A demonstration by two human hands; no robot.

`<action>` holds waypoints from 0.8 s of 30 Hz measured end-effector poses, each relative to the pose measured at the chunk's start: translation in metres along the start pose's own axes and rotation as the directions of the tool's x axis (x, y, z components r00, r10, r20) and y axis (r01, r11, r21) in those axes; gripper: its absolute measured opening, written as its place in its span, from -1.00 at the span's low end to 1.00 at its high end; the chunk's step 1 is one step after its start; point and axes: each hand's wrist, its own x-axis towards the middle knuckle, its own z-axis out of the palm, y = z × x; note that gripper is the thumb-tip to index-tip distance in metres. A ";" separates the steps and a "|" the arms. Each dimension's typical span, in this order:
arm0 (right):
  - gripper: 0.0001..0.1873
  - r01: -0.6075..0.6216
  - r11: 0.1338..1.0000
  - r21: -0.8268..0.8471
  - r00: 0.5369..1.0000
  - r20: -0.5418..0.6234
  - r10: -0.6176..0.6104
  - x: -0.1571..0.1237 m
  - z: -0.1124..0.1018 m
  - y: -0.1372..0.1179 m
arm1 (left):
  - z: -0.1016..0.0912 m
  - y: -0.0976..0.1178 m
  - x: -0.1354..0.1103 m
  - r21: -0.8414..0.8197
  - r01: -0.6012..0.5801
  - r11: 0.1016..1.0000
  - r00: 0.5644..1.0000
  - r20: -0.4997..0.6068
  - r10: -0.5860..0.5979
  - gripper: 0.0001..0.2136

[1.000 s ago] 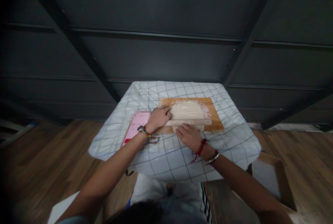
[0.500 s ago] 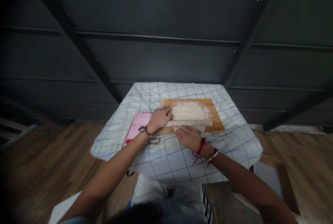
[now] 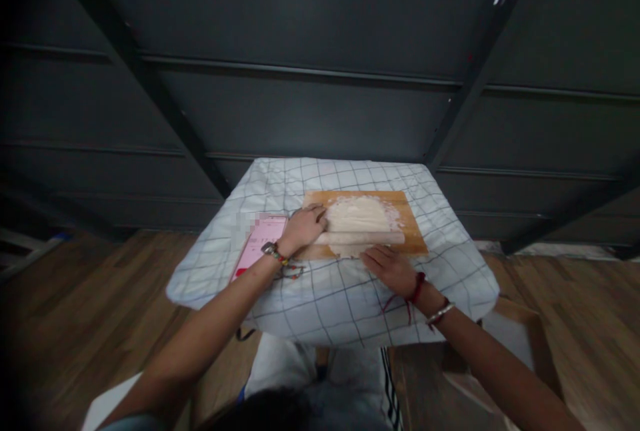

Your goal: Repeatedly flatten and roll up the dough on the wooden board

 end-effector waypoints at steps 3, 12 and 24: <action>-0.79 -0.049 0.999 -0.006 0.999 -0.003 0.049 0.010 0.004 -0.006 | -0.001 0.001 0.000 0.005 0.005 1.000 1.000 -0.005 -0.004 -0.65; -0.88 -0.101 0.991 -0.085 0.990 0.094 0.109 0.045 0.011 -0.022 | -0.002 0.002 -0.003 0.014 0.007 1.000 1.000 -0.007 -0.007 -0.66; -0.91 -0.043 0.994 -0.105 0.998 0.050 0.049 0.044 0.014 -0.024 | -0.001 0.001 -0.002 -0.019 0.017 1.000 1.000 0.003 -0.017 -0.64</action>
